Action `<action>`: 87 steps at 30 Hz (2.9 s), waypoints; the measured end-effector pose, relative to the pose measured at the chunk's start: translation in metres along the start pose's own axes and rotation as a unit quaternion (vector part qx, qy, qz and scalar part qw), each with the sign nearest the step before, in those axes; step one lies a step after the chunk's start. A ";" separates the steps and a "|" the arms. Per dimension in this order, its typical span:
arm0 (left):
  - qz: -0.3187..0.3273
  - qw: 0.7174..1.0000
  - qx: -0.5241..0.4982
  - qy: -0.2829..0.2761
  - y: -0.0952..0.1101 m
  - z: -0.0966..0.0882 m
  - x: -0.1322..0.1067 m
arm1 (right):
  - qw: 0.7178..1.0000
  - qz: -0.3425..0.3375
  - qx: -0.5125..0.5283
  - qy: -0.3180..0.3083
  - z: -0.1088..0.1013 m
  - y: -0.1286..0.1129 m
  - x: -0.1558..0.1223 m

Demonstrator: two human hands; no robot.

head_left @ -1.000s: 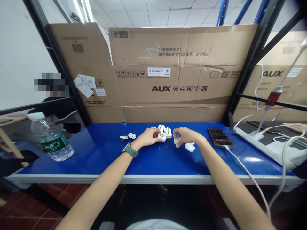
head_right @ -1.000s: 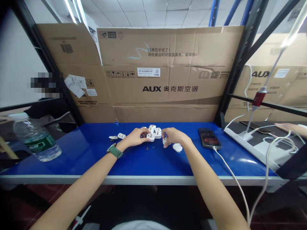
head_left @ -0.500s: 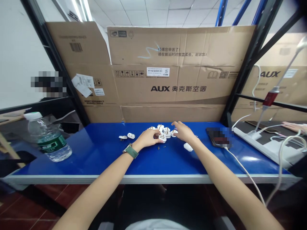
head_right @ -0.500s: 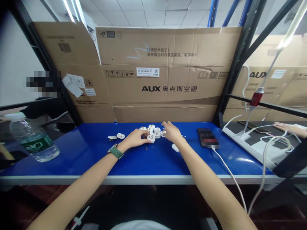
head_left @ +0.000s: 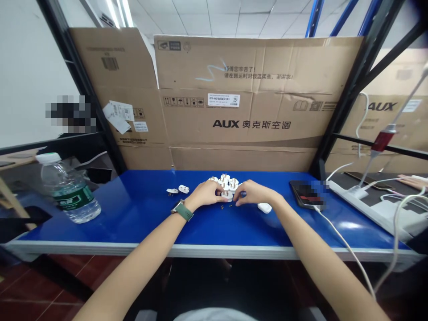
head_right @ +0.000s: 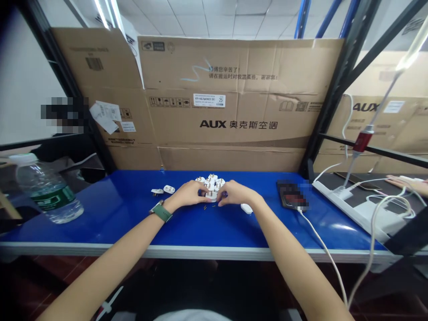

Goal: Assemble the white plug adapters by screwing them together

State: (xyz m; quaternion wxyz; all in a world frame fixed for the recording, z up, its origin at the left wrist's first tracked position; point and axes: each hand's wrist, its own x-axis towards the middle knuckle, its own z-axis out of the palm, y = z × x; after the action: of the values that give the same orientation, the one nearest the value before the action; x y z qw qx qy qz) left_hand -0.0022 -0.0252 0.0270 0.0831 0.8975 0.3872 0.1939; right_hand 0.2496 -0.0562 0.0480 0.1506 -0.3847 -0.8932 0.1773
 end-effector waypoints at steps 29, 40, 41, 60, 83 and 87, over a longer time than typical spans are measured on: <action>0.000 1.000 0.005 -0.007 0.007 -0.001 -0.002 | 0.987 0.009 -0.028 0.159 0.021 -0.016 0.016; -0.011 1.000 0.022 -0.010 0.008 0.005 -0.002 | 0.981 0.071 -0.105 0.147 0.026 -0.026 0.017; -0.011 1.000 0.023 -0.011 0.008 0.005 -0.002 | 0.981 0.075 -0.108 0.145 0.027 -0.026 0.017; -0.019 1.000 0.015 -0.012 0.012 0.006 -0.002 | 0.982 0.090 -0.093 0.138 0.027 -0.025 0.019; -0.019 1.000 0.009 -0.009 0.013 0.006 -0.002 | 0.981 0.101 -0.068 0.148 0.030 -0.019 0.022; -0.024 1.000 0.007 -0.015 0.014 0.005 -0.003 | 0.985 0.086 -0.051 0.143 0.031 -0.013 0.022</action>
State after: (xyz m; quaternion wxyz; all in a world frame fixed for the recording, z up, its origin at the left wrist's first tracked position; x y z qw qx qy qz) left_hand 0.0073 -0.0367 0.0259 0.0875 0.8912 0.4087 0.1762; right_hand 0.2143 -0.0551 0.0290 0.2412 -0.4890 -0.8338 0.0868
